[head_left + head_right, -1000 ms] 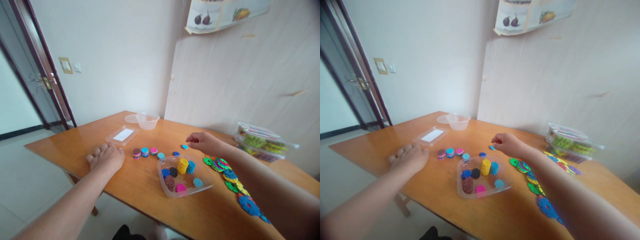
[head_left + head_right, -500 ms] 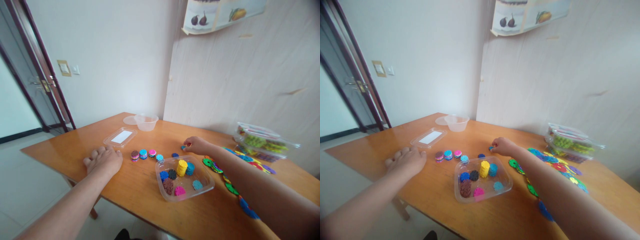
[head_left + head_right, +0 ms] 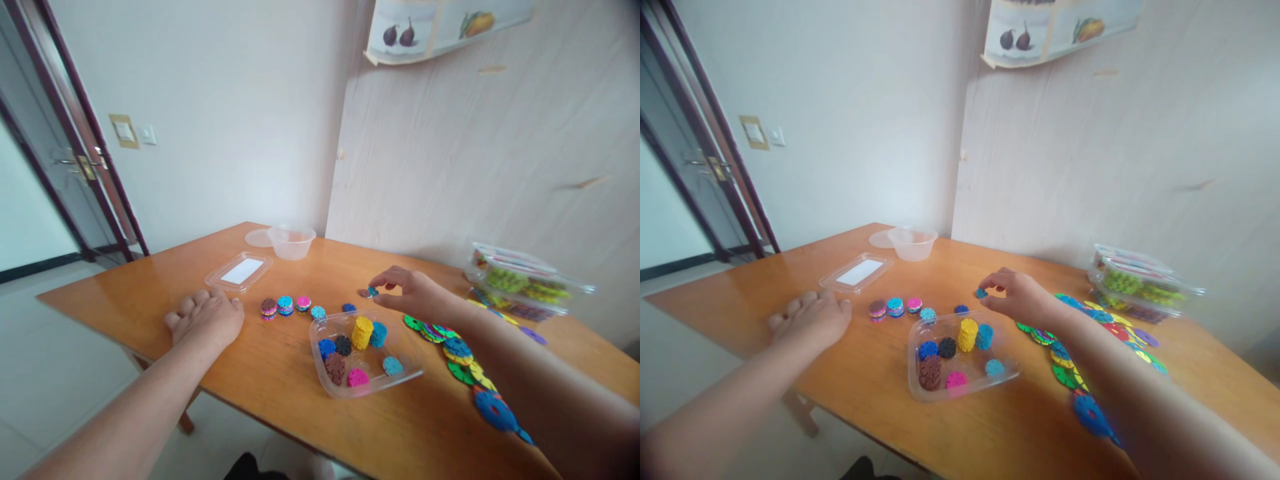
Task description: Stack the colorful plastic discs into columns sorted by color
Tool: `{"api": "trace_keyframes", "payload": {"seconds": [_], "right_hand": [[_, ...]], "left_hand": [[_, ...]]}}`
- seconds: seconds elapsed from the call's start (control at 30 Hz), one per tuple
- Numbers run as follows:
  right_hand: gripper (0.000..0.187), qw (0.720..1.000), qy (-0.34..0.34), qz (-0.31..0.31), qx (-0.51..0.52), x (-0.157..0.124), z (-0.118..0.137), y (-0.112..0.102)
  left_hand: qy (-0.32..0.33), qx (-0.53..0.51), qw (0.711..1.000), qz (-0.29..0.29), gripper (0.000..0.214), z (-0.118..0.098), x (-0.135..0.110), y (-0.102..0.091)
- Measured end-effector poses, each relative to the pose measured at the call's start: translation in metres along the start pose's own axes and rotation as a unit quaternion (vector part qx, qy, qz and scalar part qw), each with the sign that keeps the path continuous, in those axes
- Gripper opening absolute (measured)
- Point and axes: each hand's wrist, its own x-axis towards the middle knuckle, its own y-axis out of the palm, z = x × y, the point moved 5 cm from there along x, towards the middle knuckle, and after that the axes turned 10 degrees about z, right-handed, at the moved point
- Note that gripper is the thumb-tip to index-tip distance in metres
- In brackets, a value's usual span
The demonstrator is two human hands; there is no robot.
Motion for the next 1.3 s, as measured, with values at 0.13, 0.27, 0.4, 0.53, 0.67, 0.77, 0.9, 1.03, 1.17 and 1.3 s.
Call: {"api": "trace_keyframes", "payload": {"seconds": [0.13,0.27,0.4,0.53,0.67,0.77,0.9,1.03,1.17,1.3], "right_hand": [[0.029,0.997,-0.080,0.001,-0.011,-0.033,0.031,-0.005],[0.027,0.993,-0.097,0.004,-0.069,-0.046,0.041,-0.001],[0.029,0.989,-0.077,0.001,-0.128,-0.048,0.039,0.007],[0.036,0.987,-0.065,-0.012,-0.143,-0.049,0.035,0.007],[0.036,0.990,-0.071,-0.030,-0.120,-0.042,0.027,-0.001],[0.030,0.993,-0.020,-0.043,-0.106,-0.022,0.007,-0.006],[0.033,0.992,0.076,0.005,-0.104,0.013,-0.025,0.002],[0.037,0.989,0.100,0.071,-0.079,0.036,-0.037,0.020],[0.032,0.988,0.088,0.112,-0.055,0.046,-0.035,0.033],[0.027,0.988,0.095,0.111,-0.049,0.048,-0.036,0.037]], "left_hand": [[-0.001,-0.006,1.000,0.000,0.060,0.001,0.002,0.001],[0.000,-0.009,1.000,0.000,0.062,0.001,0.003,0.000],[0.004,-0.011,1.000,0.000,0.061,0.001,0.003,0.000],[0.004,-0.015,1.000,-0.006,0.060,0.002,0.004,0.001],[0.005,-0.010,1.000,-0.007,0.061,0.004,0.007,0.004],[0.007,-0.005,1.000,-0.008,0.062,0.004,0.008,0.005],[0.010,-0.008,1.000,-0.009,0.062,0.003,0.007,0.004],[0.008,-0.009,1.000,-0.008,0.062,0.002,0.003,0.001],[0.005,-0.006,1.000,-0.006,0.061,0.001,0.002,0.000],[0.006,-0.007,1.000,-0.009,0.060,0.001,0.001,0.000]]}}
